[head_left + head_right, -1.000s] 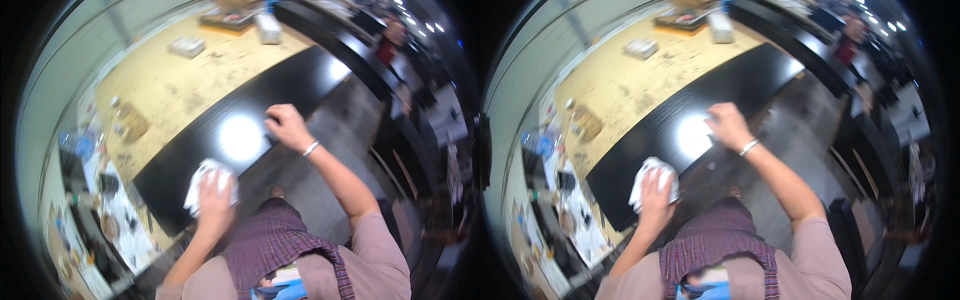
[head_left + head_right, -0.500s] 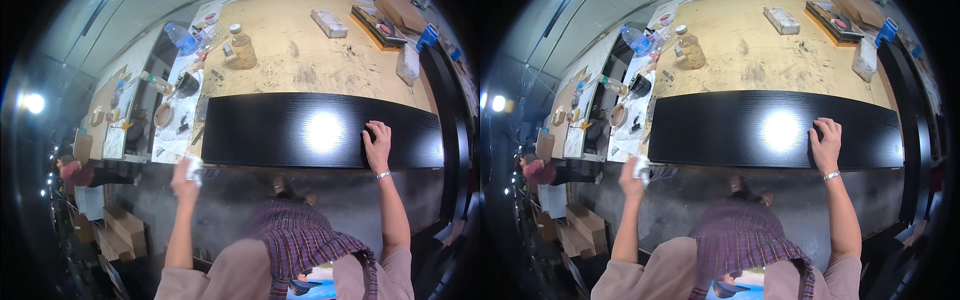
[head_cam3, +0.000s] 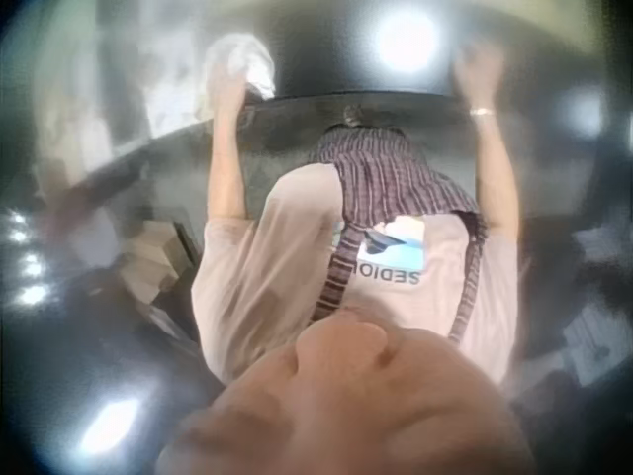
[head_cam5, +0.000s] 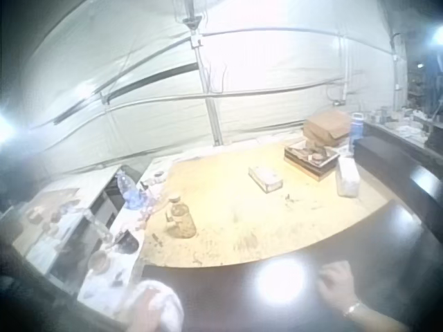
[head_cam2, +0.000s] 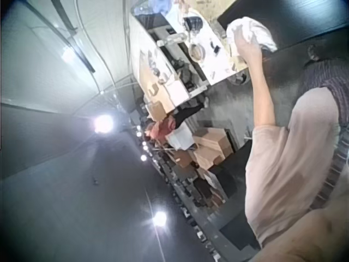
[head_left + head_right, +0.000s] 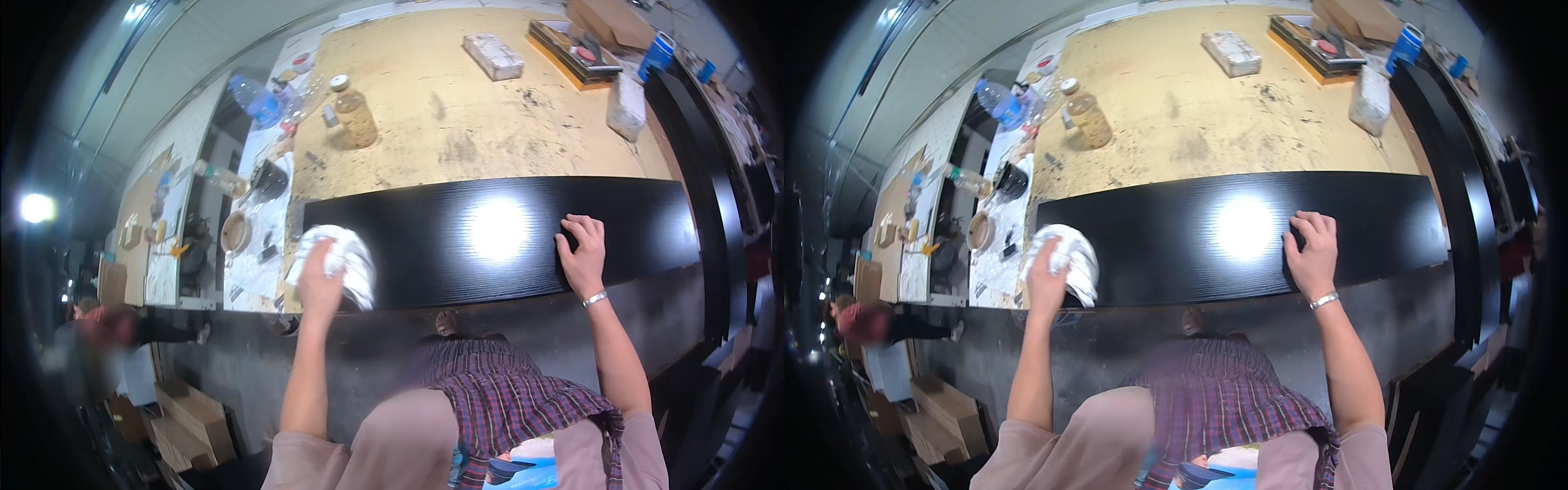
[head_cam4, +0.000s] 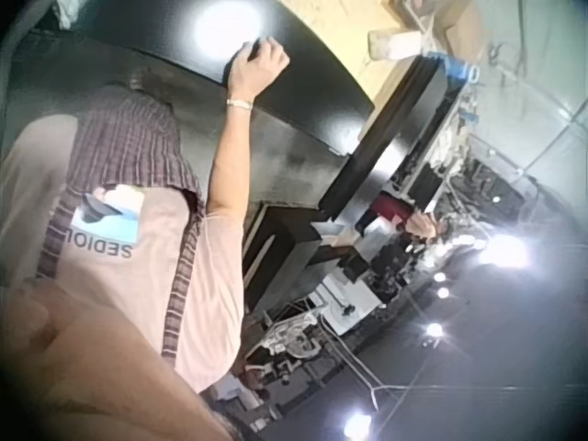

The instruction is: The person wipes a long black wooden board with a white cloth, then uses a small rectangular block to rub the surface, and continues wiping with the cloth. The person repeats this process, occasionally flipping the board over to work on the other side.

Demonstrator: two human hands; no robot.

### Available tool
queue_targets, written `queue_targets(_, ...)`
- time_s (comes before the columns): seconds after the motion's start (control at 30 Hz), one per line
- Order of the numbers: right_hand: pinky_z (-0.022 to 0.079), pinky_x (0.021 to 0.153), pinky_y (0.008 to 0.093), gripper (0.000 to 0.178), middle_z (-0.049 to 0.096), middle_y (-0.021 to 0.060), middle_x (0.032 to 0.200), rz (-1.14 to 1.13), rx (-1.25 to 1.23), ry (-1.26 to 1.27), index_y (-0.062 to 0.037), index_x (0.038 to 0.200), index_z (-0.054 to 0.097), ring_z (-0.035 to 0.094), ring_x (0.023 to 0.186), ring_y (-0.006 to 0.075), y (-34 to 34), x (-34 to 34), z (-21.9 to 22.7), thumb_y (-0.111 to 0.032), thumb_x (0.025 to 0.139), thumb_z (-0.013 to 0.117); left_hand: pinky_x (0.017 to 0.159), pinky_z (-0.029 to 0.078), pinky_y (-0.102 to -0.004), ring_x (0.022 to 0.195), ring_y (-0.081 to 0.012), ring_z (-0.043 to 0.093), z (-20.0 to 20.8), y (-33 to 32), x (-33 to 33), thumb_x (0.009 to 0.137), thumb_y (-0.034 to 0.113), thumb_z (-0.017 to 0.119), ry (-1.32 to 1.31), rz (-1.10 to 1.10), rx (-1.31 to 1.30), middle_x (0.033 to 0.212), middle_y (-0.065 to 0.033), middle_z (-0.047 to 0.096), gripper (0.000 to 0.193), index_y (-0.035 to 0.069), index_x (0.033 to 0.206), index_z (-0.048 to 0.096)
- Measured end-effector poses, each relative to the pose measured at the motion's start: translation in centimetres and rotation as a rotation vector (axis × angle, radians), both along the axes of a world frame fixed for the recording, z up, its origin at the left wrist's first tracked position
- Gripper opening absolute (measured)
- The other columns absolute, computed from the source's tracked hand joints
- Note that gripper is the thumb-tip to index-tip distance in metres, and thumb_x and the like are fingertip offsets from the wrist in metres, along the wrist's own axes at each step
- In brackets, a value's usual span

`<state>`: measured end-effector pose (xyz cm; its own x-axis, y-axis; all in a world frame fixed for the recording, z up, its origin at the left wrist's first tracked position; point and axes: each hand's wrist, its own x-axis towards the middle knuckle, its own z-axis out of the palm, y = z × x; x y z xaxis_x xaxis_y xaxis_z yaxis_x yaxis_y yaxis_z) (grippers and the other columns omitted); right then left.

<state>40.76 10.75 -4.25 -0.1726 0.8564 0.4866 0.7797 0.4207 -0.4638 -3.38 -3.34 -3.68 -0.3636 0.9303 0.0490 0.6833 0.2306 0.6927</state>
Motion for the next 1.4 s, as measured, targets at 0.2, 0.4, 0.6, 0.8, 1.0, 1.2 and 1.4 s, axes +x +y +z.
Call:
queue_targets(0.2, 0.050, 0.095, 0.0380, 0.021, 0.068, 0.0081, 0.109, -0.006, -0.069, -0.003, -0.0020, 0.100, 0.071, 0.058, 0.108, 0.0288, -0.1, -0.4, 0.2, -0.003, 0.079, 0.073, 0.117, 0.035, -0.0472, 0.133, -0.0412, 0.049, -2.4, 6.1, 22.3, 0.079, -0.005, 0.059, -0.022, -0.867, 0.357, 0.134, -0.0241, 0.059, 0.050, -0.002, 0.129, 0.061)
queue_targets(0.4, 0.050, 0.093, 0.0395, 0.018, 0.068, 0.0082, 0.107, -0.023, -0.039, -0.024, -0.0023, 0.097, 0.070, 0.058, 0.106, 0.0303, 0.1, 0.1, -0.2, -0.002, 0.079, 0.072, 0.094, 0.056, -0.0376, 0.105, -0.0333, 0.070, 3.6, 5.6, 17.9, 0.077, 0.011, 0.079, -0.218, -0.865, 0.330, 0.116, -0.0160, 0.070, 0.043, 0.005, 0.118, 0.069)
queue_targets(0.6, 0.050, 0.094, 0.0392, 0.019, 0.067, 0.0083, 0.109, -0.026, -0.070, -0.043, -0.0017, 0.099, 0.069, 0.058, 0.107, 0.0300, 0.1, -0.9, 0.2, -0.001, 0.080, 0.070, 0.108, 0.039, -0.0546, 0.134, -0.0390, 0.046, 1.7, 6.8, 3.6, 0.083, 0.022, 0.076, 0.475, -0.277, 0.117, 0.146, -0.0204, 0.049, 0.063, 0.007, 0.141, 0.055)
queue_targets(0.8, 0.050, 0.095, 0.0392, 0.018, 0.067, 0.0077, 0.110, -0.045, -0.059, -0.078, -0.0019, 0.099, 0.070, 0.058, 0.109, 0.0297, 0.0, -0.8, 0.2, 0.000, 0.081, 0.069, 0.108, 0.036, -0.0611, 0.135, -0.0385, 0.043, 2.2, 6.8, 2.4, 0.081, 0.022, 0.075, 0.630, -0.192, 0.188, 0.153, -0.0156, 0.044, 0.058, 0.013, 0.136, 0.061)
queue_targets(1.0, 0.052, 0.089, 0.0389, 0.017, 0.068, 0.0068, 0.107, -0.052, -0.009, -0.077, -0.0028, 0.097, 0.070, 0.059, 0.104, 0.0296, 0.2, -0.9, 0.2, -0.002, 0.080, 0.070, 0.109, 0.034, -0.0615, 0.138, -0.0376, 0.043, 2.3, 5.7, 7.4, 0.072, 0.033, 0.083, 0.487, -0.464, 0.086, 0.147, -0.0107, 0.050, 0.054, 0.019, 0.123, 0.068)
queue_targets(1.2, 0.053, 0.089, 0.0386, 0.017, 0.069, 0.0068, 0.107, -0.064, -0.013, -0.088, -0.0028, 0.098, 0.071, 0.060, 0.103, 0.0294, 0.1, -0.9, -0.1, -0.003, 0.080, 0.070, 0.115, 0.029, -0.0664, 0.146, -0.0348, 0.034, 3.3, 6.3, 6.2, 0.075, 0.029, 0.085, 0.378, -0.415, -0.116, 0.153, -0.0073, 0.044, 0.060, 0.020, 0.130, 0.064)
queue_targets(1.4, 0.052, 0.090, 0.0386, 0.017, 0.068, 0.0065, 0.108, -0.064, -0.034, -0.080, -0.0033, 0.098, 0.071, 0.059, 0.103, 0.0293, 0.1, -1.0, 0.0, -0.003, 0.080, 0.070, 0.115, 0.027, -0.0670, 0.147, -0.0362, 0.032, 3.0, 6.3, 6.2, 0.072, 0.030, 0.087, 0.349, -0.427, -0.135, 0.154, -0.0077, 0.042, 0.068, 0.018, 0.134, 0.061)
